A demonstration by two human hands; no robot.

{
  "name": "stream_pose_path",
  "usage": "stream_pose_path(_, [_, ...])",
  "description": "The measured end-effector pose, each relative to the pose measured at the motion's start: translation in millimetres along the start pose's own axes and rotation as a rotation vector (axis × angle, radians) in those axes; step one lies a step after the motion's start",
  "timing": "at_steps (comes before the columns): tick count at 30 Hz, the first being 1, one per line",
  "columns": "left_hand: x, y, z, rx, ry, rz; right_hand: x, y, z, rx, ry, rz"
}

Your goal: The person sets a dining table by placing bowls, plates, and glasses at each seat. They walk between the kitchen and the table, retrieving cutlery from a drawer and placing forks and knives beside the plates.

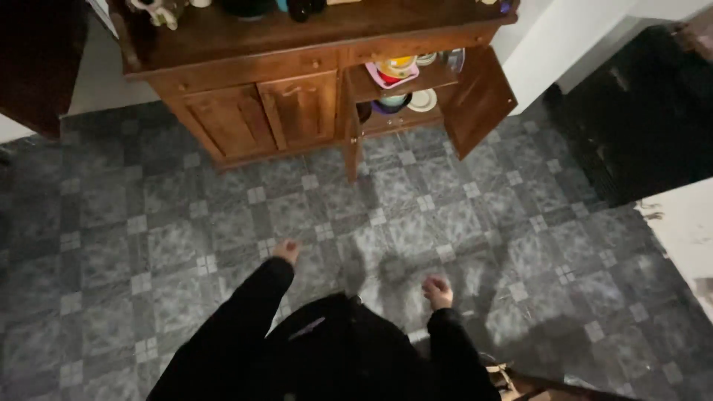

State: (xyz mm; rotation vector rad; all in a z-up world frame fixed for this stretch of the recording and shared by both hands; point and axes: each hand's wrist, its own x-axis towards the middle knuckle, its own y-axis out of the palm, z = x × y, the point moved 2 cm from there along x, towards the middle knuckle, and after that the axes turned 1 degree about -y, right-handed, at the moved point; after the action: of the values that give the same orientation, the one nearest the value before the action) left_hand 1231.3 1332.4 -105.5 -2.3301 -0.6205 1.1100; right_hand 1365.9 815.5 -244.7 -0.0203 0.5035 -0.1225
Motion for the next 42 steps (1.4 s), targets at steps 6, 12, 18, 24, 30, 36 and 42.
stream_pose_path(6, [127.1, 67.6, -142.8, -0.080, 0.122, 0.073, 103.4, -16.2, 71.2, -0.057, 0.067, 0.082])
stream_pose_path(12, [214.5, 121.8, -270.5, -0.215, 0.095, 0.132, 172.6, -3.5, 229.0, -0.195, 0.017, 0.023])
stream_pose_path(18, [320.0, 131.8, -359.6, 0.040, -0.022, -0.003, 310.2, 16.5, 325.2, -0.323, 0.029, 0.044])
stream_pose_path(24, [365.5, 128.7, -393.6, -0.058, -0.153, -0.114, 499.8, 23.5, 372.9, -0.544, -0.069, 0.094])
stream_pose_path(30, [385.2, 144.0, -389.8, 0.272, -0.107, -0.367, 628.4, 47.5, 448.2, -0.800, -0.104, 0.215])
stream_pose_path(36, [404.8, 143.1, -390.3, 0.117, -0.235, -0.476, 770.9, 61.1, 485.4, -1.176, -0.118, 0.203])
stream_pose_path(42, [426.2, 165.6, -404.9, 0.223, -0.516, -0.260, 853.2, 75.1, 487.1, -1.348, 0.011, 0.314])
